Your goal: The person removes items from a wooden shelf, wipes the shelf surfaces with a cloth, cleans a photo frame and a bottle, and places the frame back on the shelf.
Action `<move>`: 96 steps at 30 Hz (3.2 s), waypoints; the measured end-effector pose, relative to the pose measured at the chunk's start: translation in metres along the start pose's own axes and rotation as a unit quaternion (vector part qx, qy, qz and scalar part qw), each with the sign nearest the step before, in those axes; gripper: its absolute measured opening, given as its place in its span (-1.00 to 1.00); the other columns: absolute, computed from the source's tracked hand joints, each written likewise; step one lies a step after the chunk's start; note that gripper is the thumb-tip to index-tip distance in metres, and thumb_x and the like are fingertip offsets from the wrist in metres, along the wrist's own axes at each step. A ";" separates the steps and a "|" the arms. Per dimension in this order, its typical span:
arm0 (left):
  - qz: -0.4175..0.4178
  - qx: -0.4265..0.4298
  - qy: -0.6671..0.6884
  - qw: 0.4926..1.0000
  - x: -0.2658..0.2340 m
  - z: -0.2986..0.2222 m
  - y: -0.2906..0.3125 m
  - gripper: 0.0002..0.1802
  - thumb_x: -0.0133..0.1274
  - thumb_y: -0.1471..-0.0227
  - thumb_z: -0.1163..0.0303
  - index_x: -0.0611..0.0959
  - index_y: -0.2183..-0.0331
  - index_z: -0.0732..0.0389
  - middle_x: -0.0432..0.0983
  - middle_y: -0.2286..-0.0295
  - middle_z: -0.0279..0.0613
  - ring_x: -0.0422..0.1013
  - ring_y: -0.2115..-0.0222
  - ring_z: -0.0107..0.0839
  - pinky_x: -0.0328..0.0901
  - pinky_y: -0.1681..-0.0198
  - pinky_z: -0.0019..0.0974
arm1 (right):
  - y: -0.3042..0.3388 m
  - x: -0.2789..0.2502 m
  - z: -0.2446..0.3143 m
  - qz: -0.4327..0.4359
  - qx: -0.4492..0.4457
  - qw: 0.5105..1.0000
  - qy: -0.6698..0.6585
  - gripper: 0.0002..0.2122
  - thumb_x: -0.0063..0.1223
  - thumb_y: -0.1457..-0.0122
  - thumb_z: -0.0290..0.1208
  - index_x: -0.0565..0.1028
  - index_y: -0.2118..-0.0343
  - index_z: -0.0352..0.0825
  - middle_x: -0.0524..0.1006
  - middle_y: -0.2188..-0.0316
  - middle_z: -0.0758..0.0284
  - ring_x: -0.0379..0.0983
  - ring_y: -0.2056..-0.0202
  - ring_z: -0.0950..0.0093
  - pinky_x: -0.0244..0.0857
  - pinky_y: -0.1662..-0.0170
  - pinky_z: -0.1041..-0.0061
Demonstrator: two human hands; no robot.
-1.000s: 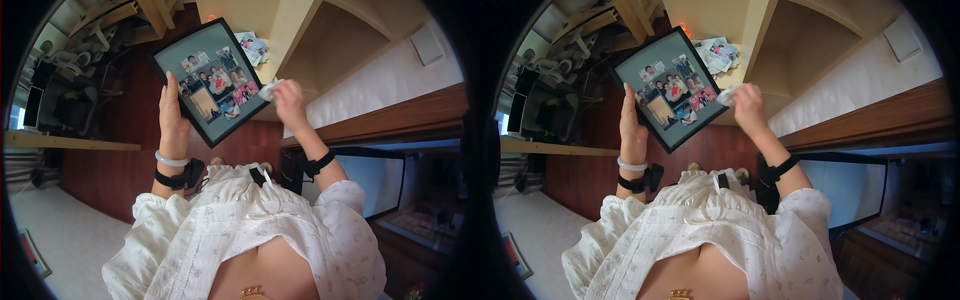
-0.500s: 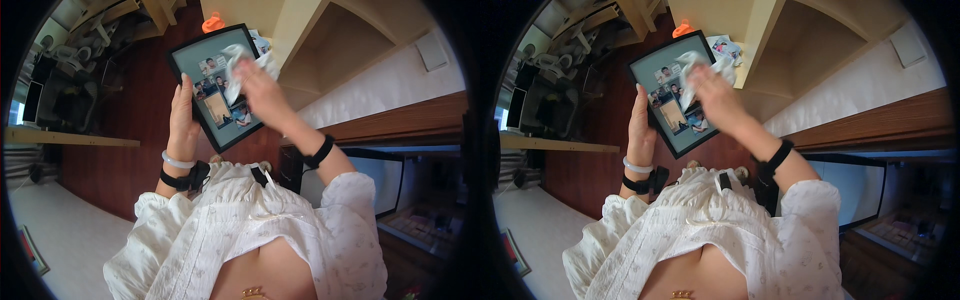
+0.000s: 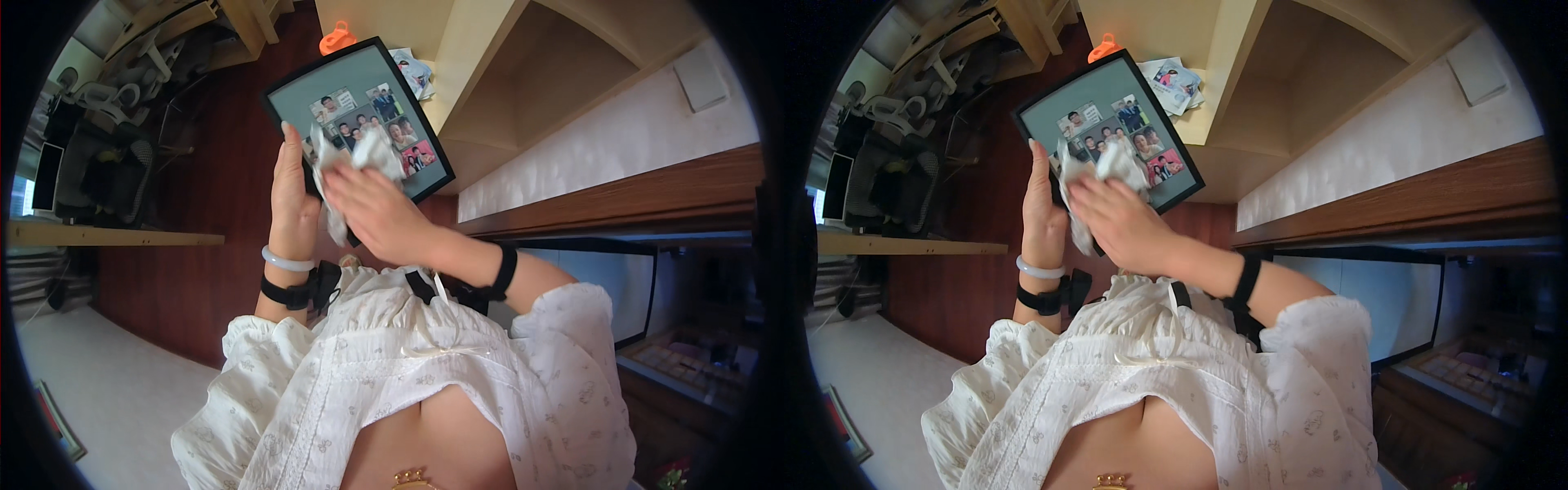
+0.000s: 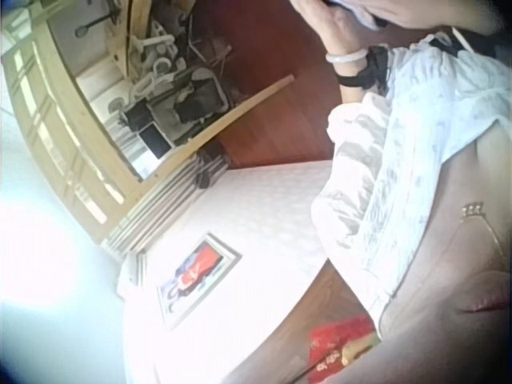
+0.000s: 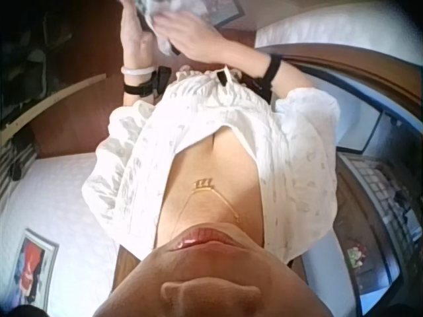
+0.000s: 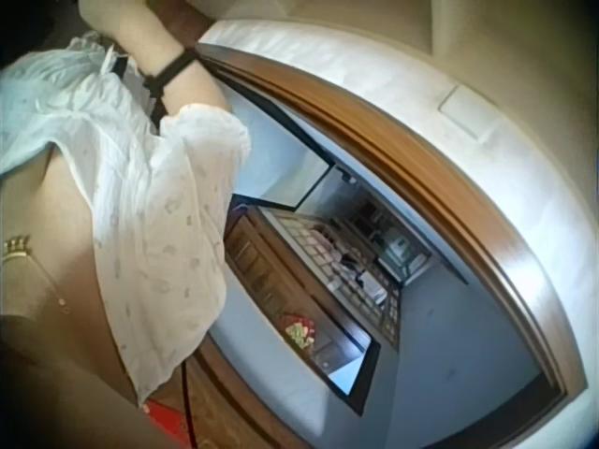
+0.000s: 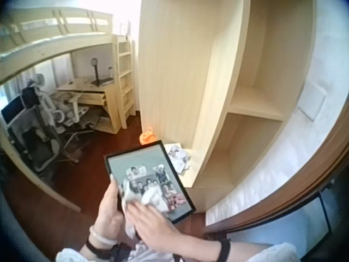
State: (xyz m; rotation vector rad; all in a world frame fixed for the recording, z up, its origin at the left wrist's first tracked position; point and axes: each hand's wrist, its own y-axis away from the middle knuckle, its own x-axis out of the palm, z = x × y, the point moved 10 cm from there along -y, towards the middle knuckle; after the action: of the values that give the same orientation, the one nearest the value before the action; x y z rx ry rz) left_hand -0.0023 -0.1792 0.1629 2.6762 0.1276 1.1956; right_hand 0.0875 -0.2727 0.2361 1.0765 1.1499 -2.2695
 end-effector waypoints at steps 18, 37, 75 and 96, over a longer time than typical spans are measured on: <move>0.047 -0.004 -0.146 0.988 0.041 0.009 0.023 -0.56 -0.01 -0.11 0.11 0.42 0.12 0.24 0.44 0.24 -0.25 0.40 0.27 -0.48 0.35 0.22 -0.37 | 0.005 -0.093 -0.146 -0.169 0.252 0.951 0.055 -0.42 -0.10 -0.08 -0.45 0.03 -0.17 -0.46 0.11 -0.13 -0.10 0.12 -0.10 -0.01 0.11 -0.10 0.30; 0.115 0.068 -0.130 0.982 0.058 -0.032 0.022 -0.59 -0.10 -0.16 0.12 0.42 0.07 0.21 0.43 0.21 -0.29 0.35 0.17 -0.50 0.26 0.11 -0.40 | 0.110 0.020 -0.130 -0.224 0.433 0.585 -0.647 -0.61 -0.12 -0.22 -0.05 0.40 0.12 -0.32 0.44 0.23 0.43 0.36 0.23 0.58 0.24 0.11 0.57; -0.136 0.118 -0.102 0.978 -0.039 -0.039 -0.038 -0.35 0.12 0.02 0.00 0.43 0.08 0.35 0.44 0.15 -0.14 0.35 0.13 -0.36 0.21 0.00 -0.32 | 0.080 -0.034 -0.107 -0.164 0.320 0.912 -0.197 -0.68 -0.09 -0.18 -0.42 0.34 0.05 -0.50 0.39 0.10 0.06 0.36 0.08 0.20 0.20 0.01 0.39; -0.051 0.079 -0.102 0.990 -0.004 -0.026 -0.025 -0.62 0.19 0.05 0.29 0.47 0.22 0.27 0.48 0.30 -0.22 0.43 0.30 -0.45 0.34 0.21 -0.39 | 0.088 -0.102 -0.183 -0.324 0.438 0.825 -0.146 -0.76 -0.05 -0.16 -0.38 0.42 0.54 -0.46 0.36 0.68 0.42 0.19 0.56 0.70 0.15 0.49 0.52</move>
State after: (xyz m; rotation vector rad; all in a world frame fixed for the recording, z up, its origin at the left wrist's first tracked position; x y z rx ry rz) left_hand -0.0237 -0.1514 0.1711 2.8696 0.3349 0.9099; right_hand 0.2913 -0.1786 0.2008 0.5406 0.2939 -3.5193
